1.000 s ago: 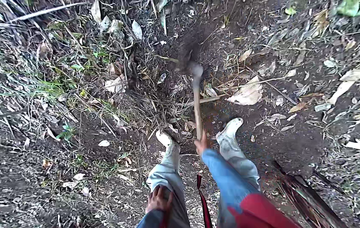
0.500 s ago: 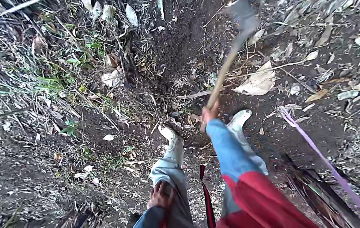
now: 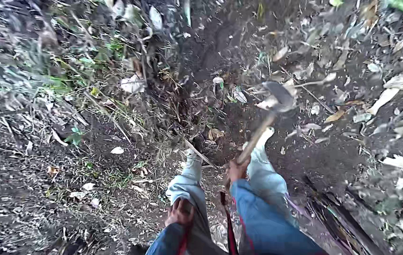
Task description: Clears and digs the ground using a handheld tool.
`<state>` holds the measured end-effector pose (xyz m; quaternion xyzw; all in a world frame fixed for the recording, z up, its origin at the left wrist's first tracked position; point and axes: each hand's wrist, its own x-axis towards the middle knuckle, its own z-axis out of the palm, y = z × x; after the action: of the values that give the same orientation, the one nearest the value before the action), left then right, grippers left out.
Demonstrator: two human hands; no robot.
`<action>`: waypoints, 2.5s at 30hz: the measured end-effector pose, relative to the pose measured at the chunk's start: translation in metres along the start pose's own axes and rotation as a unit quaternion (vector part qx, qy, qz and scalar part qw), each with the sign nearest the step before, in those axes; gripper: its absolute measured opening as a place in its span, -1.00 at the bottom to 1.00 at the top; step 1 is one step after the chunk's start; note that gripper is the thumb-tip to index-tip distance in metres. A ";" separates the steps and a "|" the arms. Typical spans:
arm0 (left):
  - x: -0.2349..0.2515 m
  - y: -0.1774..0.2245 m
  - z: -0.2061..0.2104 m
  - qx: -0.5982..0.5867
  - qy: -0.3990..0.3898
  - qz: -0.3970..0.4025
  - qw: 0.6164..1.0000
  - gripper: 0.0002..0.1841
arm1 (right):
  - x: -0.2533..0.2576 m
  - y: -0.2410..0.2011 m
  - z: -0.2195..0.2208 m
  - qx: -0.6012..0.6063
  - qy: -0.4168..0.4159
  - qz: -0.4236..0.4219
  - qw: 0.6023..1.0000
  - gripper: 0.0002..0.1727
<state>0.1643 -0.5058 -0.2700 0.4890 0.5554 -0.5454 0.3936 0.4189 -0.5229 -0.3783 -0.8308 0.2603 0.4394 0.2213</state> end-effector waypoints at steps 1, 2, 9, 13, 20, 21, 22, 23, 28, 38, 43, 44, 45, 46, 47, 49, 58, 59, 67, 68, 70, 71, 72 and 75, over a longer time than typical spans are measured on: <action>-0.001 -0.002 -0.002 -0.008 -0.009 -0.002 1.000 -0.21 | -0.003 -0.023 0.019 0.071 0.002 -0.001 0.997 -0.05; -0.003 -0.005 -0.004 -0.016 -0.011 -0.003 1.000 -0.21 | -0.014 -0.041 0.041 0.131 -0.009 0.005 0.991 -0.14; -0.003 -0.020 -0.024 -0.045 0.001 0.032 0.998 -0.26 | -0.182 -0.034 0.167 -0.032 -0.267 0.000 0.963 0.07; 0.004 -0.040 -0.040 -0.068 -0.009 0.054 0.996 -0.22 | -0.208 -0.038 0.160 -0.276 -0.285 -0.119 0.910 0.17; 0.011 -0.057 -0.063 -0.130 -0.036 0.077 0.988 -0.16 | -0.132 -0.173 0.100 -0.295 -0.122 -0.240 0.917 -0.10; 0.008 -0.058 -0.066 -0.138 -0.045 0.074 0.987 -0.16 | -0.122 -0.205 0.096 -0.286 -0.106 -0.247 0.920 -0.13; 0.006 -0.058 -0.065 -0.146 -0.050 0.068 0.986 -0.17 | -0.109 -0.235 0.094 -0.262 -0.087 -0.256 0.926 -0.16; 0.010 -0.060 -0.057 -0.150 -0.042 0.060 0.986 -0.18 | -0.098 -0.265 0.098 -0.217 -0.066 -0.270 0.936 -0.18; 0.015 -0.060 -0.034 -0.204 -0.020 0.019 0.979 -0.19 | -0.034 -0.408 0.193 0.168 -0.069 -0.347 0.920 -0.17; 0.019 -0.024 -0.059 -0.184 -0.040 -0.026 0.982 -0.24 | -0.026 -0.135 0.226 -0.330 -0.217 -0.114 0.912 0.06; 0.023 -0.023 -0.071 -0.164 -0.054 -0.007 0.985 -0.21 | -0.002 -0.208 0.121 -0.313 -0.153 -0.169 0.922 -0.01; 0.019 -0.025 -0.065 -0.155 -0.068 -0.011 0.986 -0.21 | 0.001 -0.235 0.116 -0.278 -0.125 -0.202 0.930 -0.01; 0.012 -0.027 -0.063 -0.150 -0.085 -0.013 0.985 -0.21 | 0.005 -0.260 0.120 -0.203 -0.100 -0.232 0.946 -0.02; 0.013 -0.027 -0.064 -0.149 -0.092 -0.013 0.985 -0.21 | 0.012 -0.289 0.136 -0.098 -0.083 -0.260 0.957 -0.01; 0.018 -0.026 -0.068 -0.149 -0.089 -0.014 0.985 -0.21 | 0.016 -0.325 0.163 0.013 -0.080 -0.289 0.954 -0.04; 0.019 -0.027 -0.064 -0.154 -0.082 -0.015 0.985 -0.21 | 0.009 -0.390 0.220 0.189 -0.107 -0.297 0.930 -0.23; 0.019 -0.027 -0.073 -0.166 -0.074 -0.026 0.983 -0.21 | -0.008 -0.130 0.227 -0.339 -0.280 -0.073 0.895 0.08; 0.007 -0.025 -0.069 -0.168 -0.092 -0.019 0.981 -0.21 | -0.010 -0.128 0.195 -0.355 -0.269 -0.049 0.894 0.09; 0.022 -0.030 -0.058 -0.173 -0.075 -0.015 0.982 -0.21 | 0.017 -0.339 0.262 0.141 -0.141 -0.288 0.936 -0.26; 0.021 -0.030 -0.052 -0.171 -0.078 -0.019 0.982 -0.20 | 0.012 -0.365 0.286 0.213 -0.140 -0.286 0.923 -0.42; 0.021 -0.030 -0.046 -0.168 -0.082 -0.024 0.982 -0.19 | 0.000 -0.359 0.315 0.194 -0.128 -0.251 0.940 -0.58; 0.022 -0.030 -0.046 -0.167 -0.081 -0.027 0.982 -0.19 | -0.004 -0.322 0.315 0.095 -0.147 -0.225 0.959 -0.48; 0.018 -0.030 -0.048 -0.166 -0.084 -0.027 0.982 -0.19 | -0.003 -0.265 0.300 -0.044 -0.186 -0.194 0.962 -0.36; 0.020 -0.027 -0.057 -0.169 -0.071 -0.029 0.983 -0.20 | 0.001 -0.139 0.241 -0.348 -0.284 -0.131 0.884 -0.03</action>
<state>0.1397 -0.4455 -0.2778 0.3593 0.6242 -0.4881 0.4930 0.3581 -0.2725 -0.4840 -0.7205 -0.0946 0.6860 0.0378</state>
